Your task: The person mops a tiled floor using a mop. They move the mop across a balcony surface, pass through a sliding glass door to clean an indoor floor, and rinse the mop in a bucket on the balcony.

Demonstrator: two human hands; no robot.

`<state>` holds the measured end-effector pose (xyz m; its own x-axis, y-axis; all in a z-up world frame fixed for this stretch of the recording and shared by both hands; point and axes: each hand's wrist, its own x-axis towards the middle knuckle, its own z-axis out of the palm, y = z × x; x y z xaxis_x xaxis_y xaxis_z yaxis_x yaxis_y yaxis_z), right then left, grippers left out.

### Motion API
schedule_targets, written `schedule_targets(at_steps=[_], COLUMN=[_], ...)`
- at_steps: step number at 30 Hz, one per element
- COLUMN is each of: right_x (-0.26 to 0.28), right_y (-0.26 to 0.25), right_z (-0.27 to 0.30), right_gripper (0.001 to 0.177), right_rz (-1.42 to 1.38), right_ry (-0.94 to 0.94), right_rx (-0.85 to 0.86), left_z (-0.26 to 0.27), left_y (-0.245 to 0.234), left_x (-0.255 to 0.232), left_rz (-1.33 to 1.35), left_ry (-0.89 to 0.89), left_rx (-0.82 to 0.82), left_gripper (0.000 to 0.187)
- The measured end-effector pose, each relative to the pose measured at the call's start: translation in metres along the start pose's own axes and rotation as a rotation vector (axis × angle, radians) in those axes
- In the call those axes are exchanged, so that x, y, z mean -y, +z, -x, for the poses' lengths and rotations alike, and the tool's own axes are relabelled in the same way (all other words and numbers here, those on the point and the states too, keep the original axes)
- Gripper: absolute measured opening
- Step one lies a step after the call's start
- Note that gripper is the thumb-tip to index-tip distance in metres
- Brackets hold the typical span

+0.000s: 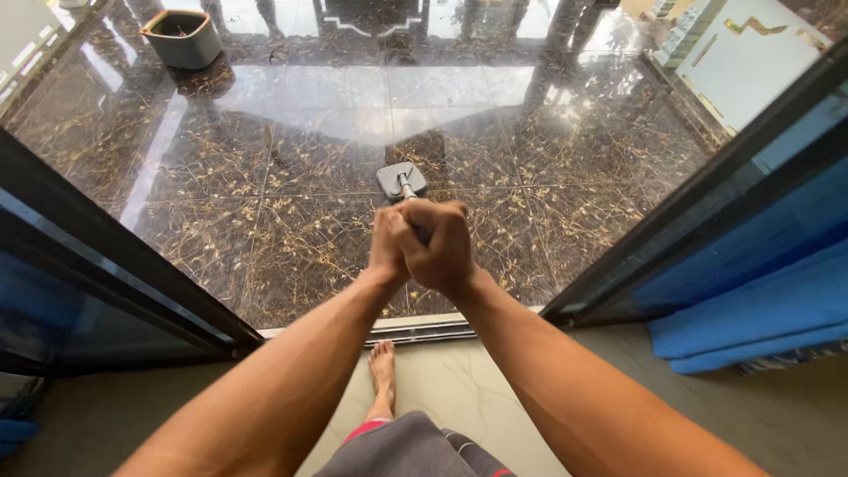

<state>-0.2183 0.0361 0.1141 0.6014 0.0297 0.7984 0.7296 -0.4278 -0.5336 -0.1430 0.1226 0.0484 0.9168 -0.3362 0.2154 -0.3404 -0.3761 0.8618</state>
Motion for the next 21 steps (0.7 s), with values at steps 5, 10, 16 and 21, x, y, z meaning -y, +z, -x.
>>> schedule_targets(at_steps=[5, 10, 16, 21], right_x=[0.041, 0.086, 0.066, 0.048], right_y=[-0.015, -0.033, -0.015, 0.001], right_z=[-0.068, -0.111, -0.066, -0.048], right_gripper=[0.039, 0.028, 0.020, 0.018], right_rz=[0.039, -0.289, -0.025, -0.121], right_ry=[-0.032, -0.019, -0.171, -0.166], right_rx=[-0.111, -0.163, -0.207, -0.186], left_z=[-0.007, -0.026, 0.002, -0.005], left_y=[-0.030, -0.045, -0.015, -0.007], left_x=[-0.073, -0.121, -0.085, -0.050], left_rz=[0.102, -0.008, 0.528, 0.524], left_ry=[0.411, 0.464, 0.540, 0.525], left_rx=[-0.198, -0.383, -0.299, -0.170], left_gripper=[0.022, 0.025, 0.036, 0.039])
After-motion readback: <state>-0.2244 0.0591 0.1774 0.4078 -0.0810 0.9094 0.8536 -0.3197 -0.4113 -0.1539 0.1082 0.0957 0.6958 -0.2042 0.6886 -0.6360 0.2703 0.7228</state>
